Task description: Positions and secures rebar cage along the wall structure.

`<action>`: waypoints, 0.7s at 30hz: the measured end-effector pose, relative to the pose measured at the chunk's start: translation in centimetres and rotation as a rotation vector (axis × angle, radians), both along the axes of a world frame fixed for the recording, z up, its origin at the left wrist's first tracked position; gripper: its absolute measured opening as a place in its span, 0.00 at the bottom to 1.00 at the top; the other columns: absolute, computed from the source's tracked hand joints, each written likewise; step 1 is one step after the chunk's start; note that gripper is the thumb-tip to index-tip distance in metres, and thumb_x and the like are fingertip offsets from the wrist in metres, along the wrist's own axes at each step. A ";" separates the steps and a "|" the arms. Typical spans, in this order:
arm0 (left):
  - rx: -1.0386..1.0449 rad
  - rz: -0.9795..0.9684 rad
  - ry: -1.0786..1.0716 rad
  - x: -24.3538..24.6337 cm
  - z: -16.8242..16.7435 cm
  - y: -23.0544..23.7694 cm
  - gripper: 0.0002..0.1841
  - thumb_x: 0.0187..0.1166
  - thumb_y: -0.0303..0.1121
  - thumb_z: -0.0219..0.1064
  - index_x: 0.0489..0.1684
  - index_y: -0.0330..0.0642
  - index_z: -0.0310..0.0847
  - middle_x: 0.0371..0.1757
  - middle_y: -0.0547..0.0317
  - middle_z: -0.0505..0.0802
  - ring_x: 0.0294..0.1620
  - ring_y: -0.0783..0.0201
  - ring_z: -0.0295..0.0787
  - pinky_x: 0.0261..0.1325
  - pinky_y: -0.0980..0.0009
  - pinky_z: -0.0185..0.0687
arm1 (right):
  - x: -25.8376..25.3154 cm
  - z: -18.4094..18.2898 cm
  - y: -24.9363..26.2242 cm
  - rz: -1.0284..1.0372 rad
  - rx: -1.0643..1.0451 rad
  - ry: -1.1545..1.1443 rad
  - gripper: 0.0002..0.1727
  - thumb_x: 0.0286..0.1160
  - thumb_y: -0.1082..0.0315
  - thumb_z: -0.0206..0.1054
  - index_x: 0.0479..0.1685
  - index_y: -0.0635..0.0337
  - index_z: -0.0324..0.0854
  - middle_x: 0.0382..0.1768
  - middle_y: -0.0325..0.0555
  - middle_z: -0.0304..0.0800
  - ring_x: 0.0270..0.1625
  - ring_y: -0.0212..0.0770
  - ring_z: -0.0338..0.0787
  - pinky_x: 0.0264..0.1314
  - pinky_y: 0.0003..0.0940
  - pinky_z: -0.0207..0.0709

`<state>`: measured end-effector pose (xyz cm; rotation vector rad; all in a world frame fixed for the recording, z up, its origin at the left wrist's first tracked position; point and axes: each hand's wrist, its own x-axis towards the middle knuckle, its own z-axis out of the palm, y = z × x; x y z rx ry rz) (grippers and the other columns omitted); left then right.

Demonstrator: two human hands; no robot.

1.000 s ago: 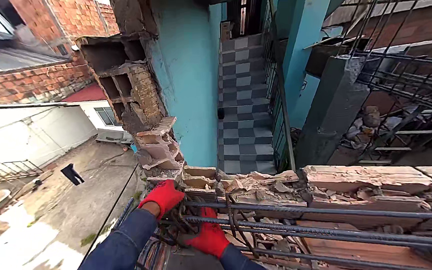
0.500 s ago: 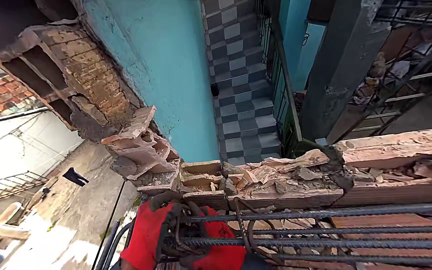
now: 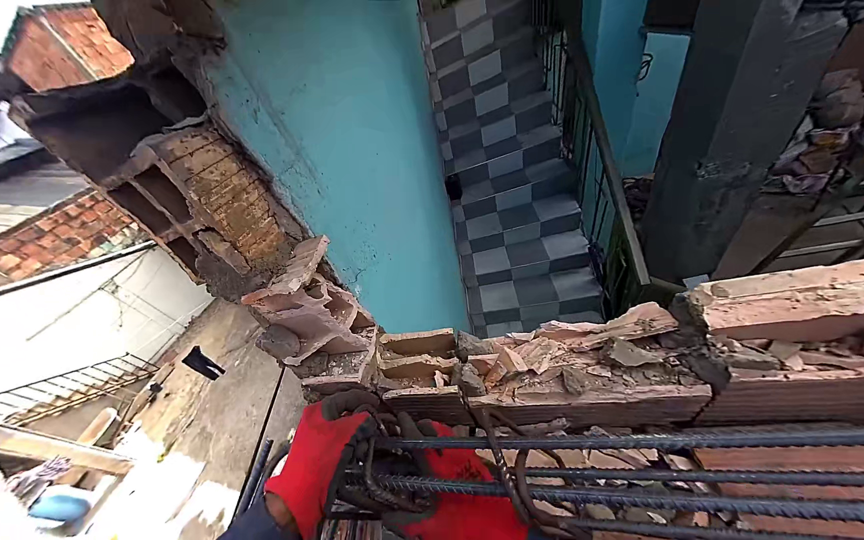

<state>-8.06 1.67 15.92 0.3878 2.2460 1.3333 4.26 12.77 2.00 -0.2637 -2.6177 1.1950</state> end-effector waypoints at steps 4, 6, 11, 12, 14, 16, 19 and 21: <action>-0.274 -0.138 0.098 -2.5 0.9 0.2 0.10 0.73 0.29 0.75 0.49 0.44 0.92 0.29 0.59 0.93 0.24 0.68 0.87 0.30 0.71 0.86 | -0.2 -1.4 0.1 -0.008 -0.024 0.066 0.65 0.49 0.21 0.73 0.91 0.51 0.62 0.88 0.56 0.66 0.90 0.54 0.66 0.93 0.55 0.54; -0.630 -0.245 0.440 -2.6 2.3 0.0 0.19 0.66 0.45 0.80 0.58 0.62 0.92 0.42 0.65 0.96 0.40 0.66 0.92 0.50 0.58 0.89 | 0.4 -2.3 -0.9 -0.057 -0.031 0.147 0.53 0.58 0.26 0.72 0.84 0.49 0.75 0.86 0.60 0.69 0.89 0.60 0.65 0.92 0.61 0.53; -1.357 -0.411 0.768 3.3 5.3 2.1 0.35 0.74 0.63 0.66 0.61 0.38 0.86 0.61 0.37 0.90 0.68 0.36 0.85 0.59 0.38 0.82 | 4.0 -0.4 -3.5 -0.019 -0.218 -0.083 0.29 0.81 0.52 0.66 0.74 0.64 0.82 0.75 0.67 0.81 0.81 0.65 0.78 0.85 0.62 0.65; -1.446 -0.433 0.703 3.6 5.6 2.8 0.33 0.78 0.63 0.63 0.58 0.38 0.86 0.59 0.38 0.91 0.67 0.37 0.86 0.60 0.38 0.82 | 4.1 -0.2 -3.5 0.006 -0.272 -0.126 0.30 0.83 0.53 0.63 0.76 0.66 0.80 0.75 0.66 0.82 0.81 0.63 0.78 0.85 0.61 0.64; -1.498 -0.465 0.634 2.9 5.6 3.4 0.30 0.82 0.59 0.56 0.46 0.37 0.88 0.53 0.39 0.93 0.61 0.39 0.90 0.58 0.37 0.81 | 3.7 -0.1 -3.4 0.056 -0.335 -0.167 0.31 0.86 0.51 0.59 0.77 0.66 0.78 0.75 0.64 0.82 0.80 0.60 0.79 0.87 0.57 0.63; -1.415 -0.489 0.602 1.5 5.9 3.4 0.28 0.82 0.57 0.56 0.39 0.37 0.88 0.48 0.39 0.93 0.57 0.39 0.90 0.58 0.37 0.80 | 2.7 0.2 -2.9 0.089 -0.327 -0.195 0.31 0.87 0.49 0.56 0.76 0.65 0.79 0.73 0.64 0.84 0.78 0.60 0.81 0.86 0.56 0.65; -1.274 -0.457 0.515 1.0 7.1 3.2 0.27 0.79 0.57 0.61 0.35 0.37 0.87 0.42 0.41 0.91 0.53 0.41 0.89 0.57 0.38 0.78 | 3.8 2.4 -1.8 0.106 -0.378 -0.277 0.30 0.88 0.51 0.57 0.76 0.66 0.79 0.70 0.66 0.85 0.76 0.61 0.83 0.83 0.58 0.66; -1.231 -0.455 0.502 1.3 7.4 3.2 0.26 0.77 0.58 0.64 0.30 0.40 0.86 0.37 0.45 0.90 0.47 0.44 0.88 0.53 0.40 0.79 | 5.6 1.7 -1.4 0.093 -0.388 -0.255 0.29 0.85 0.53 0.61 0.78 0.62 0.78 0.70 0.64 0.86 0.76 0.59 0.84 0.82 0.58 0.68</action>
